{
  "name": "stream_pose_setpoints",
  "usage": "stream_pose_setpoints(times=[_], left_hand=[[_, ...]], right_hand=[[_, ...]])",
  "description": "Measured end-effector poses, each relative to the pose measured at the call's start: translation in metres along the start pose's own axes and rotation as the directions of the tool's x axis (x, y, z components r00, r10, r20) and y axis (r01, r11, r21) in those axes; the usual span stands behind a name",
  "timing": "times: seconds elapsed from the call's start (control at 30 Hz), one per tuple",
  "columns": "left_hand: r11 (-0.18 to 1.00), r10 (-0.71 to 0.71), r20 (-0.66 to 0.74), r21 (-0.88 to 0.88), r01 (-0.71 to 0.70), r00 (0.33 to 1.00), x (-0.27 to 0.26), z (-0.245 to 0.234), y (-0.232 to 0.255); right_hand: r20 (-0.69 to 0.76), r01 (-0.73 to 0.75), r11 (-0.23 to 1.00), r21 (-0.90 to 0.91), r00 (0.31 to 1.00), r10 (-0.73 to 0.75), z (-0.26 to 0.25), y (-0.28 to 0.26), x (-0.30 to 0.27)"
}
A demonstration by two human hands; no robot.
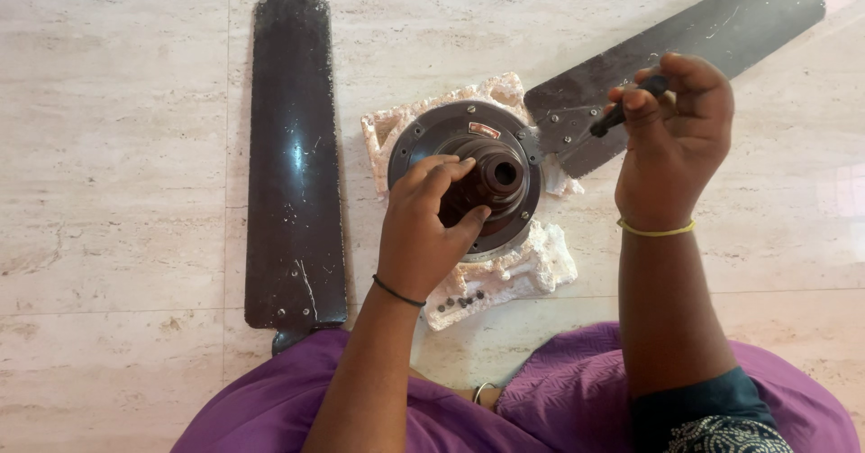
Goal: The person sits on the floor and uses a screwdriver to remove screws from the blades of a ceiling fan. They detach the blades one by one and place them on the floor next to the fan motor.
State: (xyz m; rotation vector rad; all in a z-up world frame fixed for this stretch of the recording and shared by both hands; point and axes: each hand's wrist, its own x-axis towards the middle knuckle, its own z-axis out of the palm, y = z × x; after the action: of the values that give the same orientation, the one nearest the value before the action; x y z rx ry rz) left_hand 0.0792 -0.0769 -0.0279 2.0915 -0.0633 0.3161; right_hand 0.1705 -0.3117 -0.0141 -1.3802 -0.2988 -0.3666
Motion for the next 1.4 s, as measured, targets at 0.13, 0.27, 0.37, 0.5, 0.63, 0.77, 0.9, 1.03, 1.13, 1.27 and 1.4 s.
stream_pose_setpoints(times=[0.13, 0.27, 0.37, 0.5, 0.63, 0.77, 0.9, 1.03, 1.13, 1.27, 1.4], left_hand=[[1.0, -0.002, 0.013, 0.021, 0.001, 1.0, 0.0, 0.001, 0.0], [1.0, 0.005, 0.012, 0.028, -0.005, 1.0, -0.001, 0.0, 0.001], [1.0, -0.025, 0.023, 0.016, 0.024, 0.999, 0.0, 0.0, 0.002], [1.0, -0.007, 0.014, 0.017, 0.007, 1.0, 0.0, 0.0, 0.001], [1.0, -0.015, 0.015, 0.022, 0.014, 1.0, -0.001, 0.0, 0.002], [1.0, -0.018, 0.015, 0.022, 0.017, 1.0, 0.0, -0.001, 0.003], [1.0, -0.016, 0.016, 0.02, 0.015, 1.0, -0.001, 0.0, 0.002], [1.0, -0.015, 0.017, 0.024, 0.014, 1.0, -0.001, 0.0, 0.002], [1.0, -0.022, 0.02, 0.014, 0.022, 1.0, -0.001, -0.001, 0.002], [1.0, -0.027, 0.024, 0.015, 0.027, 0.999, -0.001, 0.0, 0.002], [1.0, -0.016, 0.017, 0.012, 0.016, 1.0, -0.001, -0.001, 0.001]], right_hand=[[-0.02, -0.083, 0.995, -0.054, 0.996, 0.082, -0.003, 0.016, -0.004], [-0.003, 0.002, 0.987, -0.163, 1.0, -0.003, 0.006, 0.033, -0.014], [0.015, 0.065, 0.977, -0.204, 0.998, -0.063, 0.012, 0.036, -0.02], [0.062, 0.081, 0.98, -0.184, 0.996, -0.071, 0.017, 0.036, -0.024], [0.104, 0.124, 0.956, -0.265, 0.99, -0.099, 0.023, 0.031, -0.022], [0.163, 0.206, 0.898, -0.389, 0.975, -0.153, 0.027, 0.026, -0.022], [0.125, 0.183, 0.916, -0.357, 0.981, -0.147, 0.029, 0.023, -0.023], [0.126, 0.167, 0.928, -0.334, 0.983, -0.131, 0.029, 0.024, -0.023], [0.14, 0.2, 0.91, -0.362, 0.977, -0.159, 0.029, 0.024, -0.022], [0.145, 0.221, 0.885, -0.41, 0.974, -0.176, 0.028, 0.024, -0.022], [0.149, 0.221, 0.895, -0.387, 0.973, -0.176, 0.028, 0.025, -0.02]])
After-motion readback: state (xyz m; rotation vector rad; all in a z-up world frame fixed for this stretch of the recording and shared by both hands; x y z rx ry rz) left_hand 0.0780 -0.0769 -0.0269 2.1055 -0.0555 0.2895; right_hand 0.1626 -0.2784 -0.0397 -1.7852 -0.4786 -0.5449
